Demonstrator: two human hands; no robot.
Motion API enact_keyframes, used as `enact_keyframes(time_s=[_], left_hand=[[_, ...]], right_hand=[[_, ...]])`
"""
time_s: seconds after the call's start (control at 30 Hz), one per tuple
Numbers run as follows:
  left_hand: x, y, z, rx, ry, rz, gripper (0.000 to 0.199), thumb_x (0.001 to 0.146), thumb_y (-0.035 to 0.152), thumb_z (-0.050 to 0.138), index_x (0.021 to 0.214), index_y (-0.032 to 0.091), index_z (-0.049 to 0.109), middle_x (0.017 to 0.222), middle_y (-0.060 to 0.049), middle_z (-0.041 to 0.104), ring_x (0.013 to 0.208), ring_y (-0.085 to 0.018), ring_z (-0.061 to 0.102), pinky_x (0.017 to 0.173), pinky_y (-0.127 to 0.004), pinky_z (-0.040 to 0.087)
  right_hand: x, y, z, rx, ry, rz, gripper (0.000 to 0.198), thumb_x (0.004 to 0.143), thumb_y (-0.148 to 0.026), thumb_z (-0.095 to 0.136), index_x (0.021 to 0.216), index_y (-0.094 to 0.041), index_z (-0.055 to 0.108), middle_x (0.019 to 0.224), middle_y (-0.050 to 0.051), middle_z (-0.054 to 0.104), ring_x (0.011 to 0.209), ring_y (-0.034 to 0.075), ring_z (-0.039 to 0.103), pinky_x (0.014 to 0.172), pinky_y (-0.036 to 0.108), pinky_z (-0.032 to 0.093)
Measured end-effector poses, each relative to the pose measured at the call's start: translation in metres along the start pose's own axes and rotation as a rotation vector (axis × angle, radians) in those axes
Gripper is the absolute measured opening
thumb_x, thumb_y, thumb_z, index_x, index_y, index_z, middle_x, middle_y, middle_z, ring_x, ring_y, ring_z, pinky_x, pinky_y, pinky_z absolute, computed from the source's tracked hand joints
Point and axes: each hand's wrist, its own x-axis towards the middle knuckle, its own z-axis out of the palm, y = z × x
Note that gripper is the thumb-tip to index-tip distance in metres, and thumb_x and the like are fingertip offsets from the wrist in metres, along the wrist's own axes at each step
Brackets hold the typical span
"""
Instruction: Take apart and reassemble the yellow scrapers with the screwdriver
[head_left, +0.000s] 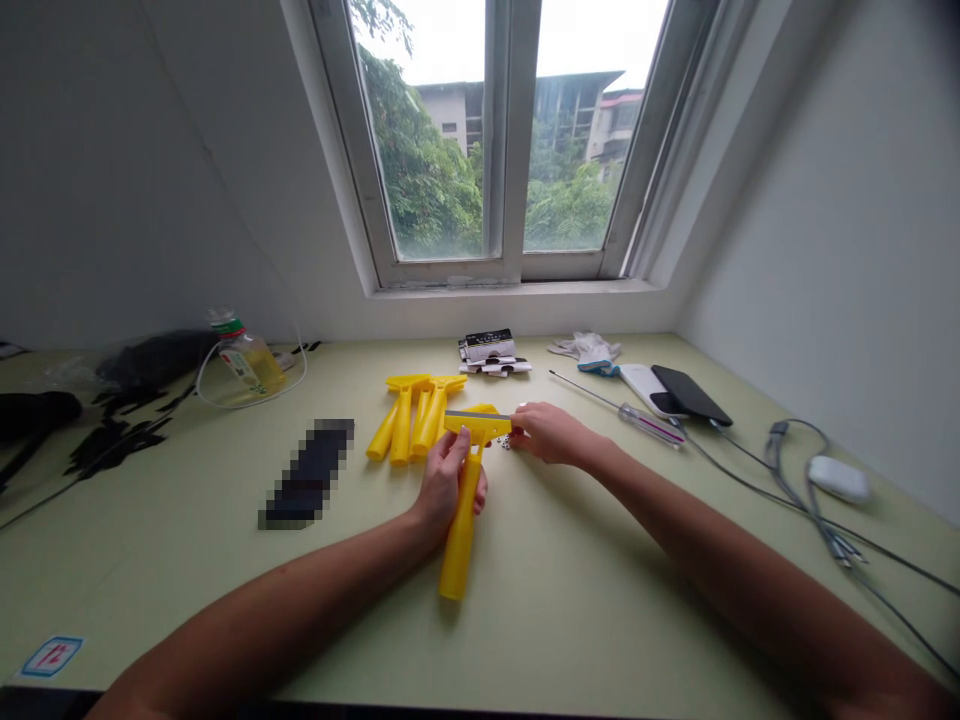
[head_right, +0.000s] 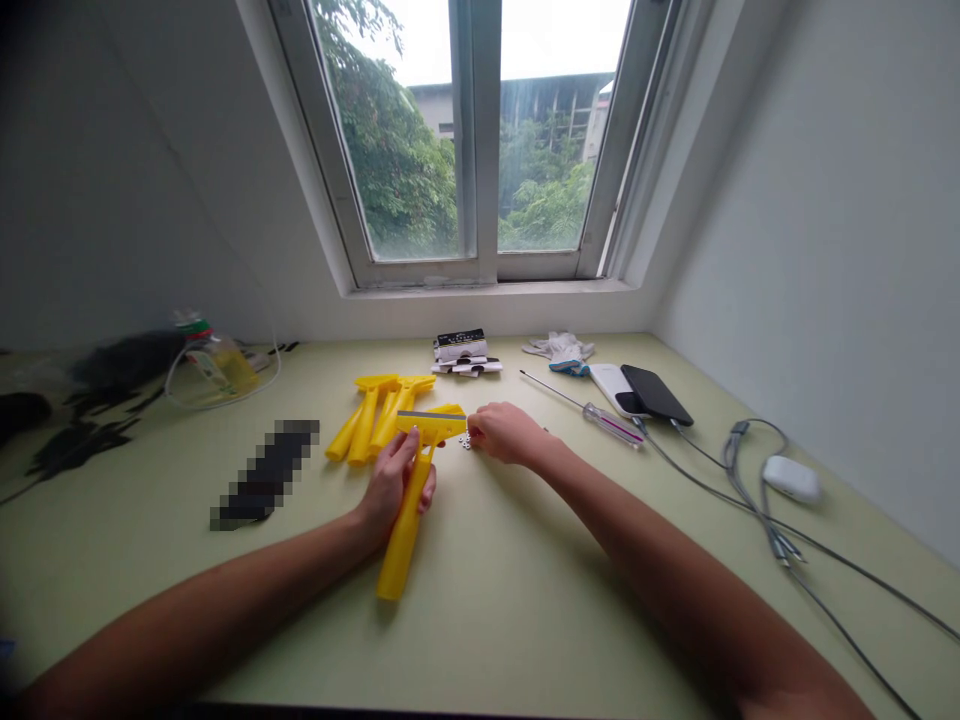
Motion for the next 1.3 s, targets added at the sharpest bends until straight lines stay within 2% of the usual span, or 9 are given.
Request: enact_keyframes(time_s=[0.13,0.33,0.43,0.57,0.73,0.87,1.07,1.2,1.3], left_hand=[[0.0,-0.001,-0.002,-0.044,-0.025,-0.016,0.045,0.081,0.065,0.053,0.09,0.022,0.045,0.043,0.007,0.049,0.031,-0.011,0.043,0.034,-0.019,0.033],[0.001,-0.003,-0.005,-0.177,-0.063,-0.04,0.045,0.085,0.061,0.046,0.1,0.02,0.052,0.055,0.003,0.053,0.037,-0.01,0.046,0.036,-0.02,0.035],[0.001,0.0,-0.003,-0.246,-0.068,-0.016,0.043,0.085,0.057,0.047,0.104,0.019,0.054,0.067,0.0,0.057,0.042,-0.011,0.049,0.035,-0.02,0.036],[0.001,0.001,0.0,-0.311,-0.039,-0.001,0.035,0.083,0.05,0.048,0.098,0.019,0.054,0.089,-0.005,0.062,0.046,-0.01,0.052,0.033,-0.021,0.036],[0.001,0.002,0.001,-0.331,-0.01,-0.025,0.026,0.081,0.043,0.049,0.093,0.019,0.05,0.084,-0.003,0.06,0.045,-0.011,0.051,0.033,-0.021,0.035],[0.0,0.004,0.002,-0.333,-0.027,-0.036,0.026,0.082,0.04,0.049,0.096,0.018,0.051,0.09,-0.004,0.059,0.046,-0.01,0.05,0.034,-0.021,0.036],[-0.002,0.005,0.003,-0.337,-0.156,-0.108,0.03,0.087,0.042,0.049,0.095,0.014,0.055,0.094,-0.008,0.058,0.055,-0.01,0.05,0.042,-0.022,0.039],[-0.005,0.006,0.005,-0.273,-0.171,-0.034,0.021,0.087,0.034,0.055,0.1,0.019,0.048,0.094,-0.005,0.059,0.058,-0.01,0.05,0.045,-0.02,0.038],[-0.007,0.008,0.007,-0.21,-0.141,0.002,0.026,0.085,0.031,0.063,0.097,0.023,0.041,0.095,-0.003,0.06,0.061,-0.01,0.052,0.048,-0.02,0.039]], right_hand=[[0.0,-0.002,0.0,-0.01,0.001,-0.018,0.014,0.087,-0.023,0.057,0.084,-0.018,0.07,0.085,0.008,0.071,0.078,0.02,0.064,0.072,0.028,0.043],[-0.002,0.001,-0.005,0.012,0.002,0.006,0.013,0.087,-0.021,0.056,0.089,-0.019,0.069,0.09,0.007,0.07,0.08,0.019,0.063,0.073,0.028,0.045],[-0.002,0.001,-0.005,0.016,-0.003,0.011,0.015,0.088,-0.022,0.055,0.091,-0.019,0.07,0.094,0.008,0.07,0.082,0.019,0.064,0.074,0.028,0.045],[-0.001,-0.001,-0.003,0.017,-0.006,0.019,0.015,0.089,-0.025,0.056,0.09,-0.019,0.07,0.093,0.008,0.07,0.081,0.02,0.064,0.074,0.029,0.045],[-0.001,0.0,0.0,0.013,0.008,0.058,0.017,0.09,-0.024,0.053,0.092,-0.019,0.069,0.097,0.008,0.07,0.085,0.02,0.064,0.073,0.028,0.044],[0.0,0.001,0.003,0.014,0.006,0.068,0.017,0.09,-0.024,0.053,0.085,-0.019,0.068,0.092,0.008,0.069,0.083,0.019,0.063,0.072,0.027,0.043],[0.0,0.002,0.004,0.055,0.015,0.071,0.012,0.086,-0.02,0.054,0.08,-0.017,0.065,0.087,0.009,0.068,0.079,0.02,0.062,0.069,0.028,0.041],[-0.002,0.006,-0.009,0.141,0.05,0.076,0.012,0.085,-0.019,0.054,0.08,-0.018,0.064,0.083,0.007,0.069,0.075,0.017,0.061,0.067,0.027,0.042],[-0.006,0.008,-0.032,0.225,0.109,0.079,0.012,0.087,-0.023,0.053,0.086,-0.019,0.064,0.081,0.003,0.07,0.072,0.014,0.061,0.069,0.025,0.045]])
